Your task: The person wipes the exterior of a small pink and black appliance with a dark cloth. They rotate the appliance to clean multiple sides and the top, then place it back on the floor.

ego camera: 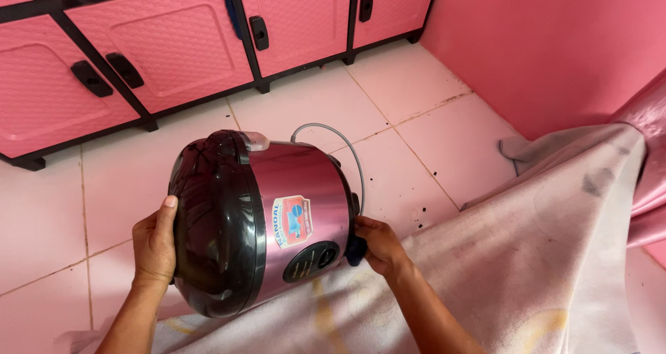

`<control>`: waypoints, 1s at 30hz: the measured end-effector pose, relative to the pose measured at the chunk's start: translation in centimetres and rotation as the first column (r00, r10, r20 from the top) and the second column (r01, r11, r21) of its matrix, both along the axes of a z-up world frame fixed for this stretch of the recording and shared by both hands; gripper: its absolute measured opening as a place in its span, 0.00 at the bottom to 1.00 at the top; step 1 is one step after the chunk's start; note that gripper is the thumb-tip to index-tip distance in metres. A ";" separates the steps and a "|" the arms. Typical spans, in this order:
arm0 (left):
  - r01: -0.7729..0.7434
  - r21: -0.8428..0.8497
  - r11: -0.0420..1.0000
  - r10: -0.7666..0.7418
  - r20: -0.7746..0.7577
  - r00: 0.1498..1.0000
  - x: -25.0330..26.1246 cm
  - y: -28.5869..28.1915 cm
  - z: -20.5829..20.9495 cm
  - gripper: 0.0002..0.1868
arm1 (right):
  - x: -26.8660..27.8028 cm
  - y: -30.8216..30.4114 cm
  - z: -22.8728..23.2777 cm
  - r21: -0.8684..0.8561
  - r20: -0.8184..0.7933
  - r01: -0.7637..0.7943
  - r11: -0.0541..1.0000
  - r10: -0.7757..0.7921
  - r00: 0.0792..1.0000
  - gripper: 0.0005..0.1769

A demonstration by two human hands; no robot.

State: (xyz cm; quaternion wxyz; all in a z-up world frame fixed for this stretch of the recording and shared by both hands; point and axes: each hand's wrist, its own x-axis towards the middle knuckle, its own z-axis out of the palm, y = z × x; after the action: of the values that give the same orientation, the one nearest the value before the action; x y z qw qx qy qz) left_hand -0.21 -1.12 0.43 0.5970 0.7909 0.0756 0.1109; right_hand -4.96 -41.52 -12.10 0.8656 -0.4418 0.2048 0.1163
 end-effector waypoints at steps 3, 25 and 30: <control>0.003 0.002 1.000 -0.003 0.013 1.000 -0.2 -0.4 0.6 0.33 | -3.0 -0.7 5.9 -0.083 0.069 0.113 0.990 -0.108 0.992 0.19; 0.193 0.525 0.829 -0.158 -0.113 0.981 2.3 -11.2 11.0 0.38 | 2.4 6.4 13.1 -0.460 0.571 0.471 0.753 -0.156 0.806 0.23; 0.298 0.692 0.657 -0.157 -0.261 0.953 2.6 -14.6 12.0 0.42 | 2.2 6.7 11.2 -0.324 0.326 0.434 0.841 -0.332 0.885 0.22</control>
State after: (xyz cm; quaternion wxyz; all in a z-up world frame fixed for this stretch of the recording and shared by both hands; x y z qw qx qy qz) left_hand 2.42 -15.71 12.44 0.2359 0.9714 -0.0213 -0.0153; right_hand -2.78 -34.77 -0.89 0.7855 -0.5649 0.1946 -0.1613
